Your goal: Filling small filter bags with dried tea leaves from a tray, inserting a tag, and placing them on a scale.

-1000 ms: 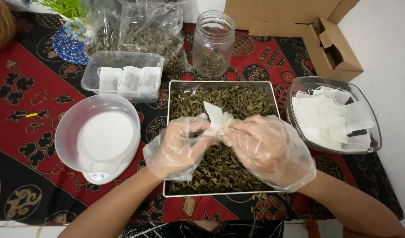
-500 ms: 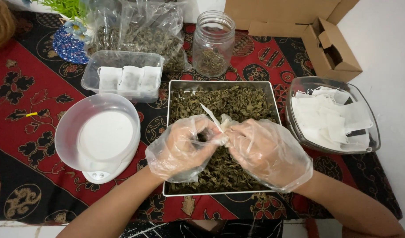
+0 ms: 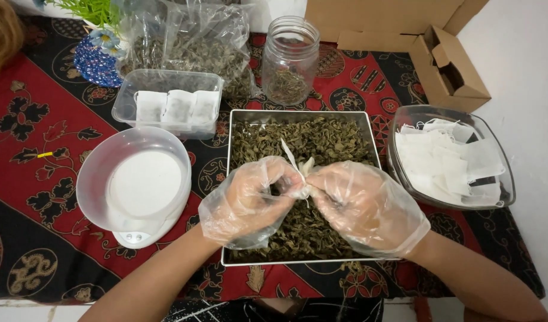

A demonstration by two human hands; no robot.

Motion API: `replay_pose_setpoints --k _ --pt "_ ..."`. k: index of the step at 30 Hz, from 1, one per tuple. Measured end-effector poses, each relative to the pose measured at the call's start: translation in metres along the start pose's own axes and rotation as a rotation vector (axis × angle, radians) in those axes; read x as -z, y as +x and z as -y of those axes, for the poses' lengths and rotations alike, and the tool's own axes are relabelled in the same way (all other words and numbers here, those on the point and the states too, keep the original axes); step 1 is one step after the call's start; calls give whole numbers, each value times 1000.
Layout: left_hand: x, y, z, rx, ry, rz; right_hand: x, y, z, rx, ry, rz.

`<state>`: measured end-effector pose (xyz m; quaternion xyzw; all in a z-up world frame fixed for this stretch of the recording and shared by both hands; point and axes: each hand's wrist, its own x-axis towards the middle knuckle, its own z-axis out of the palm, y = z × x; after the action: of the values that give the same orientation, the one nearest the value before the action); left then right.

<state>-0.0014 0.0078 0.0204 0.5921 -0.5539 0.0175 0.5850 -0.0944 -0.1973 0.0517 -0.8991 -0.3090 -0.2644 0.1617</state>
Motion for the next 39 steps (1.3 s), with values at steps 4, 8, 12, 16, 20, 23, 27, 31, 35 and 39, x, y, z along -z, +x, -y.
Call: replay_pose_setpoints --k 4,8,12,16,20,23,27,31,35,39 --pt "-1 -1 0 51 12 -23 1 5 2 -87 88 -10" --pt "-1 -4 4 106 6 -13 1 5 -1 -173 129 29" --pt "-10 -7 11 118 -26 -67 0 0 -2 -258 174 50" --pt "-13 -8 15 136 27 -81 -2 -1 -5 -222 200 70" --pt "-14 -7 20 63 -15 -77 -5 -13 -5 -55 -4 118" --pt "-15 -10 27 4 -22 -88 0 1 1 103 -162 19" --pt "-24 -24 45 -100 -455 -139 6 13 3 -158 253 68" --pt "-15 -18 30 200 -287 -96 4 13 -5 -110 393 -24" --pt "-11 -17 28 332 -200 -56 -4 3 -4 -43 130 -89" --pt "-13 -21 32 414 -152 -90 -2 -6 1 -785 985 38"
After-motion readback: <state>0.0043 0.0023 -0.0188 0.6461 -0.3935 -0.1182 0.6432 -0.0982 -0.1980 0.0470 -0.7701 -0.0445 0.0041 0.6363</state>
